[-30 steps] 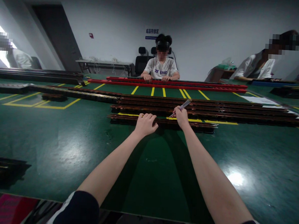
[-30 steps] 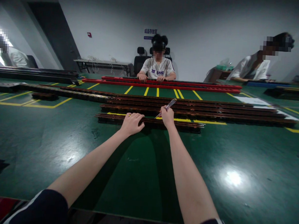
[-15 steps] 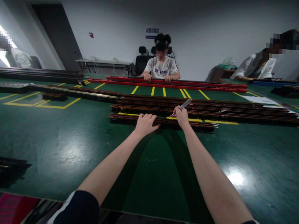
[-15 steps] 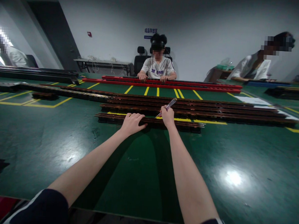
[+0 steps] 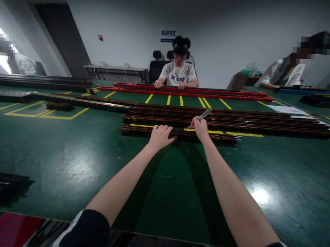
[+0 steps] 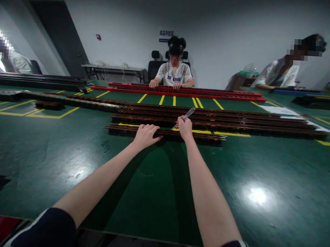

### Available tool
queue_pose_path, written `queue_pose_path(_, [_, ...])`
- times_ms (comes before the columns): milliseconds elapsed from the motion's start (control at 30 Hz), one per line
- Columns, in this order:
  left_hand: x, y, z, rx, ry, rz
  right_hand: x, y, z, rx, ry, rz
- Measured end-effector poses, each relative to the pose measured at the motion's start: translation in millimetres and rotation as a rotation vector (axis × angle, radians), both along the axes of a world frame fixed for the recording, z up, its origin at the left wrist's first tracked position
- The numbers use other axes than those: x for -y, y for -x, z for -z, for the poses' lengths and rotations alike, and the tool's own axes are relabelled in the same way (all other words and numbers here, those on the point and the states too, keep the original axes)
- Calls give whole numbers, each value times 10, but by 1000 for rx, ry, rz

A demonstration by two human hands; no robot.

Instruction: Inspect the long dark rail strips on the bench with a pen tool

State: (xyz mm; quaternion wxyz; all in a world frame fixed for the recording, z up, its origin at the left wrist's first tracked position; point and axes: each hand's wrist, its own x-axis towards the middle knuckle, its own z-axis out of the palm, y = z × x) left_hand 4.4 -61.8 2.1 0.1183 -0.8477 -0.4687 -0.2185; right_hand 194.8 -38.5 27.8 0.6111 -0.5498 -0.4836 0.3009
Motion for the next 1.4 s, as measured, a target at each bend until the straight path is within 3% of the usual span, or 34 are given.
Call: queue_pose_path(1400, [-11,0,30,23,-44,1,19,15,-18,35,-18,-5])
